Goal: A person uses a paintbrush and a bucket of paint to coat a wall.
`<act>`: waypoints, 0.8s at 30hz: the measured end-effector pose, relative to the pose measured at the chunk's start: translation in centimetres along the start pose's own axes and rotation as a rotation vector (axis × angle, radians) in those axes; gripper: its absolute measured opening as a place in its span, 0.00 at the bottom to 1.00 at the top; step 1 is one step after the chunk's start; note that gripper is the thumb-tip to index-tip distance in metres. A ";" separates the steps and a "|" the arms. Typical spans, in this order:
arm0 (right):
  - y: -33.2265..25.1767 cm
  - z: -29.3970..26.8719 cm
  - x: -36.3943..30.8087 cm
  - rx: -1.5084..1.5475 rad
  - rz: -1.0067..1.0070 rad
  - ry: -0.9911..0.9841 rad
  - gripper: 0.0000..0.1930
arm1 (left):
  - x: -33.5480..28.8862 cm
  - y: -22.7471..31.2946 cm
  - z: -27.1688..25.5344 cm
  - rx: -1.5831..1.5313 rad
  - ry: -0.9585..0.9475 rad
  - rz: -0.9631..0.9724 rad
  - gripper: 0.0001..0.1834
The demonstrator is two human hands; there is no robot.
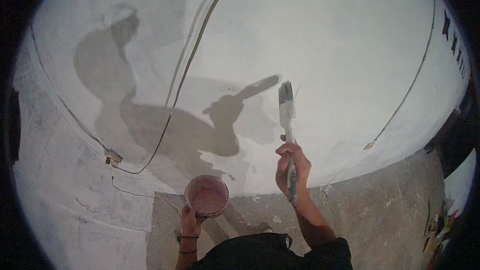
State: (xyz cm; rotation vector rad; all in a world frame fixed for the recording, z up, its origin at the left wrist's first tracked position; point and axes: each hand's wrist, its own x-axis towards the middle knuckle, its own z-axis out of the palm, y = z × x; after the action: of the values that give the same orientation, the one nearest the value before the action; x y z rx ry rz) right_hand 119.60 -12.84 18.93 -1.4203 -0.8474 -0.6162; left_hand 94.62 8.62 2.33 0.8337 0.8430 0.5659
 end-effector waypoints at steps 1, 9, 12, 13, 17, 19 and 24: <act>-0.8 1.0 0.4 0.011 0.000 -0.005 0.10 | 0.0 -0.1 -0.7 -0.003 0.010 0.006 0.09; -3.4 14.4 0.3 0.023 -0.189 -0.444 0.09 | -1.5 1.3 -6.6 -0.043 0.038 0.088 0.10; -4.1 15.2 -1.3 0.035 -0.161 -0.437 0.07 | -2.2 2.2 -10.4 -0.041 0.119 0.085 0.11; -3.9 14.5 -1.8 0.000 -0.152 -0.409 0.06 | -2.4 2.5 -11.8 -0.045 0.125 0.081 0.11; 3.3 7.9 -0.5 -0.247 -0.055 -0.098 0.09 | -3.2 3.4 -15.4 -0.024 0.147 0.117 0.11; 3.4 4.5 0.0 -0.449 -0.076 0.000 0.10 | -3.4 3.7 -18.0 -0.039 0.169 0.118 0.11; 5.0 2.0 -2.7 -0.587 0.116 0.211 0.08 | -4.0 4.0 -21.6 -0.044 0.154 0.117 0.11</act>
State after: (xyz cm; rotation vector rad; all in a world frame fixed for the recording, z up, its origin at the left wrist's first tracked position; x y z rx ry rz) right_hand 121.76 -10.76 13.67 -1.8726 -0.4228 -0.9559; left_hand 74.15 16.78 -1.18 0.8099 0.9224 0.7563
